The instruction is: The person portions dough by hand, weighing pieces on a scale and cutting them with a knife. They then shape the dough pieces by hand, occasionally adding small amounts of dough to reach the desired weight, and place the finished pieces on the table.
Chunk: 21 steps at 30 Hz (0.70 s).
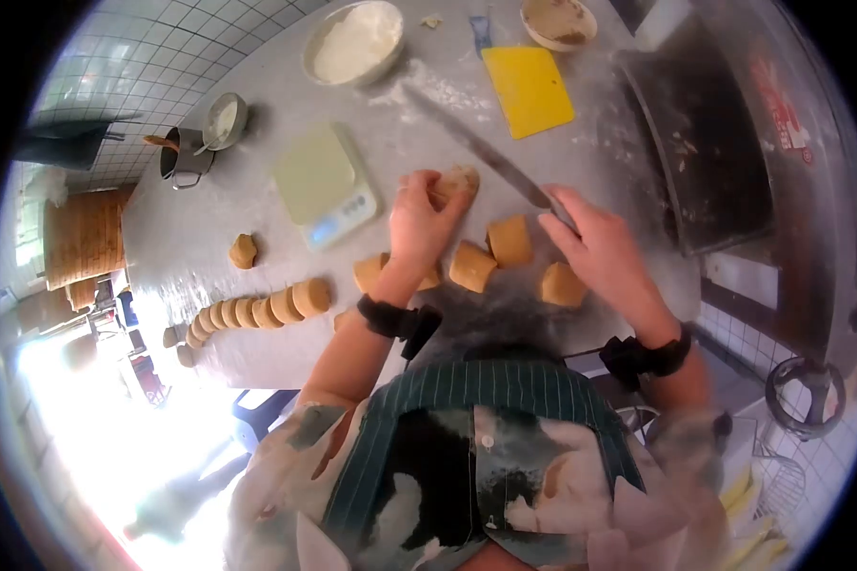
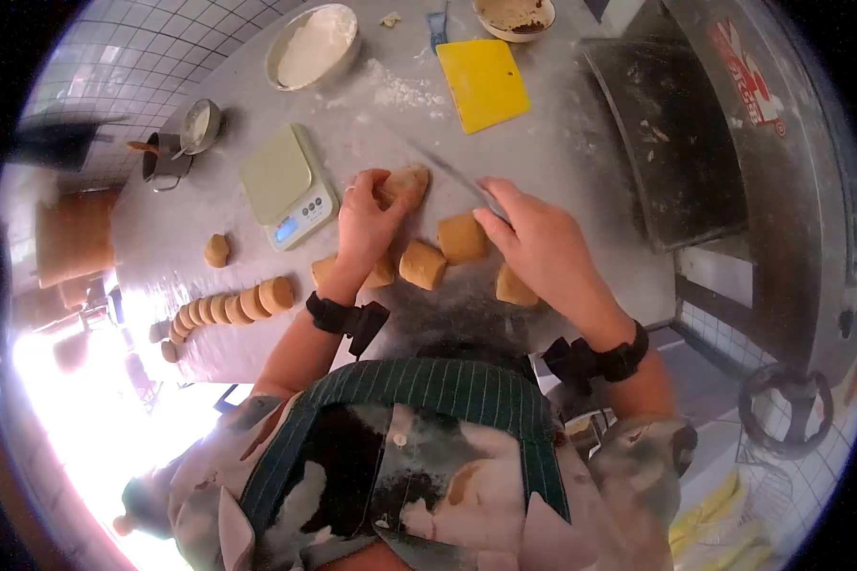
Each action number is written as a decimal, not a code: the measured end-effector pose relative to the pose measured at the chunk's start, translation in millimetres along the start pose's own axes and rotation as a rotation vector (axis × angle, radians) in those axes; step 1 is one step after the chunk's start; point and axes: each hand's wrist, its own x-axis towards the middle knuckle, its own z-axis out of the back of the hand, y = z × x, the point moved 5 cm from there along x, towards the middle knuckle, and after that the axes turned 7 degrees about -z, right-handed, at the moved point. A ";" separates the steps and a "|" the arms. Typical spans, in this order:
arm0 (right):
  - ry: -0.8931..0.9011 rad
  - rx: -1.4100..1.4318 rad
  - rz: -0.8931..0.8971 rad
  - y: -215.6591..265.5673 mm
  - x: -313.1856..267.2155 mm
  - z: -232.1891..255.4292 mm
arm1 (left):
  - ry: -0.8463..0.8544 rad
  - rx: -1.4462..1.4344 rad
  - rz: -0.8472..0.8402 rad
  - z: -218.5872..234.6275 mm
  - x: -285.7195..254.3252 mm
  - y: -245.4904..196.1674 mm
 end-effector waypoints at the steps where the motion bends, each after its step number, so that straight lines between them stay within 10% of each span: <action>1: 0.067 -0.060 0.034 -0.9 2.6 -6.5 | -0.002 -0.005 0.004 -0.3 0.9 0.5; 21: 0.245 -0.297 0.165 2.0 69.8 -79.1 | 0.092 0.317 -0.186 -17.6 2.7 -3.8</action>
